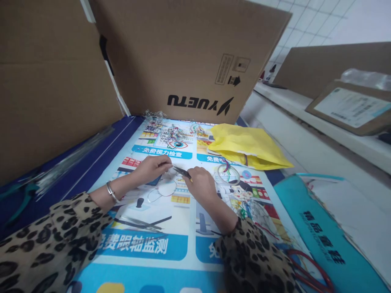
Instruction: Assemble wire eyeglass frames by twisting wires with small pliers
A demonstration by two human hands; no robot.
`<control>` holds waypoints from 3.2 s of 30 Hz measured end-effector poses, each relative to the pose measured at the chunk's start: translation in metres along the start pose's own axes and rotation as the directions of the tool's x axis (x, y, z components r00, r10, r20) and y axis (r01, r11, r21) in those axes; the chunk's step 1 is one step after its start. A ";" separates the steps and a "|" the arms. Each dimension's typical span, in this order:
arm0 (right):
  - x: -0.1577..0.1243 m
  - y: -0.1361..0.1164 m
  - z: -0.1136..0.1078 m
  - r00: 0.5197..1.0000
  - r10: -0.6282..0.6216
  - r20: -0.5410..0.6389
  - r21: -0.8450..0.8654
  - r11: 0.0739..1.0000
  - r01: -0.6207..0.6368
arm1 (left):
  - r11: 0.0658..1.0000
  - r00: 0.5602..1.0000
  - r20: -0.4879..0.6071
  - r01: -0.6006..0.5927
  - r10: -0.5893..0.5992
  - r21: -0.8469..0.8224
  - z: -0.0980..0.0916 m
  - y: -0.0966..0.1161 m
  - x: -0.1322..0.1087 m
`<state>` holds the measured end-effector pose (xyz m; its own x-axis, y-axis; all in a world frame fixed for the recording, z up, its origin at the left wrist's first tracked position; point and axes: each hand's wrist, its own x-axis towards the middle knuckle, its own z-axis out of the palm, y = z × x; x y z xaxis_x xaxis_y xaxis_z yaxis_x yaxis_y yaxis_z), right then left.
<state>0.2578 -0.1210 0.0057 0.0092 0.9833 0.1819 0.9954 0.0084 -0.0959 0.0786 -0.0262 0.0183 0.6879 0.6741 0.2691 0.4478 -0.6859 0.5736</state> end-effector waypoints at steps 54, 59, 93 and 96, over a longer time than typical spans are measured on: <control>-0.005 0.008 0.008 0.974 -0.194 -0.115 -0.196 0.966 0.169 | 0.949 0.962 0.162 -0.249 0.220 0.193 0.003 -0.027 0.000; -0.005 0.009 0.008 0.953 -0.202 -0.224 -0.190 0.969 0.161 | 0.949 0.961 0.169 -0.250 0.219 0.194 0.003 -0.028 0.000; -0.004 0.010 0.008 0.949 -0.306 -0.073 -0.161 0.943 0.292 | 0.940 0.938 0.241 -0.294 0.249 0.171 -0.003 -0.026 0.001; -0.004 0.010 0.006 0.961 -0.276 -0.035 -0.150 0.952 0.268 | 0.935 0.935 0.250 -0.302 0.253 0.185 -0.005 -0.023 0.001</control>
<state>0.2667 -0.1237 -0.0019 -0.2622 0.9359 0.2351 0.9642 0.2439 0.1041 0.0662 -0.0079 0.0089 0.8989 0.3883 0.2029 0.3165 -0.8957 0.3124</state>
